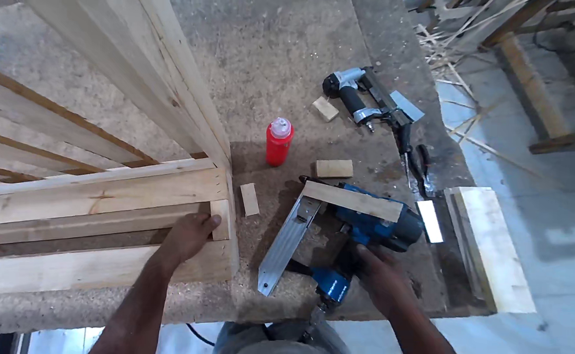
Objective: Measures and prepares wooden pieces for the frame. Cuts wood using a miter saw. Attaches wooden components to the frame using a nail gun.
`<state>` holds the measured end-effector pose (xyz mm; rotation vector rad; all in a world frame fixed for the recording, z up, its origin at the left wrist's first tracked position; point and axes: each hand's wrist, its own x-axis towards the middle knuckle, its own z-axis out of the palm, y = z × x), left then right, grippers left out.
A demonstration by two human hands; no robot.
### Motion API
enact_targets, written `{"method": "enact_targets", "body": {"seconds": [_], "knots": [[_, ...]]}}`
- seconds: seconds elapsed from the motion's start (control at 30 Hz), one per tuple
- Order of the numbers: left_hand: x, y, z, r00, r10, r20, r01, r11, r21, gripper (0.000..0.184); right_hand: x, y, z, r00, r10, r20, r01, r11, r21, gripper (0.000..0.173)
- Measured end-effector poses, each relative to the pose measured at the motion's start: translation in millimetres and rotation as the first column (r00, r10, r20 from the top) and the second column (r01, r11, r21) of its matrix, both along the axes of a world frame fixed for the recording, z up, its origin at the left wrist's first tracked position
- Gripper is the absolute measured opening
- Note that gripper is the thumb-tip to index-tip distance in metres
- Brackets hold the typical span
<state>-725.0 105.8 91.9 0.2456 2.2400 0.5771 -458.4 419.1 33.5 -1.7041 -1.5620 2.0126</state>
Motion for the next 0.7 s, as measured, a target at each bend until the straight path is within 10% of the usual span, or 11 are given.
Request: {"method": "enact_targets", "body": {"seconds": [0.23,0.47,0.7], "knots": [[10,-1,-7,0.972,-0.094,-0.216,0.088,0.995,-0.038,0.046,-23,7,-39,0.974,-0.177,-0.140,0.153,0.974,-0.170,0.039],[13,3,-11,0.980,-0.066,-0.190,0.047,0.994,-0.101,0.052,-38,-14,5,0.964,-0.205,-0.172,0.190,0.977,-0.101,0.034],[13,8,-7,0.977,-0.090,-0.193,0.052,0.979,-0.195,0.069,-29,-10,33,0.894,-0.028,-0.446,-0.097,0.962,-0.254,0.031]]}}
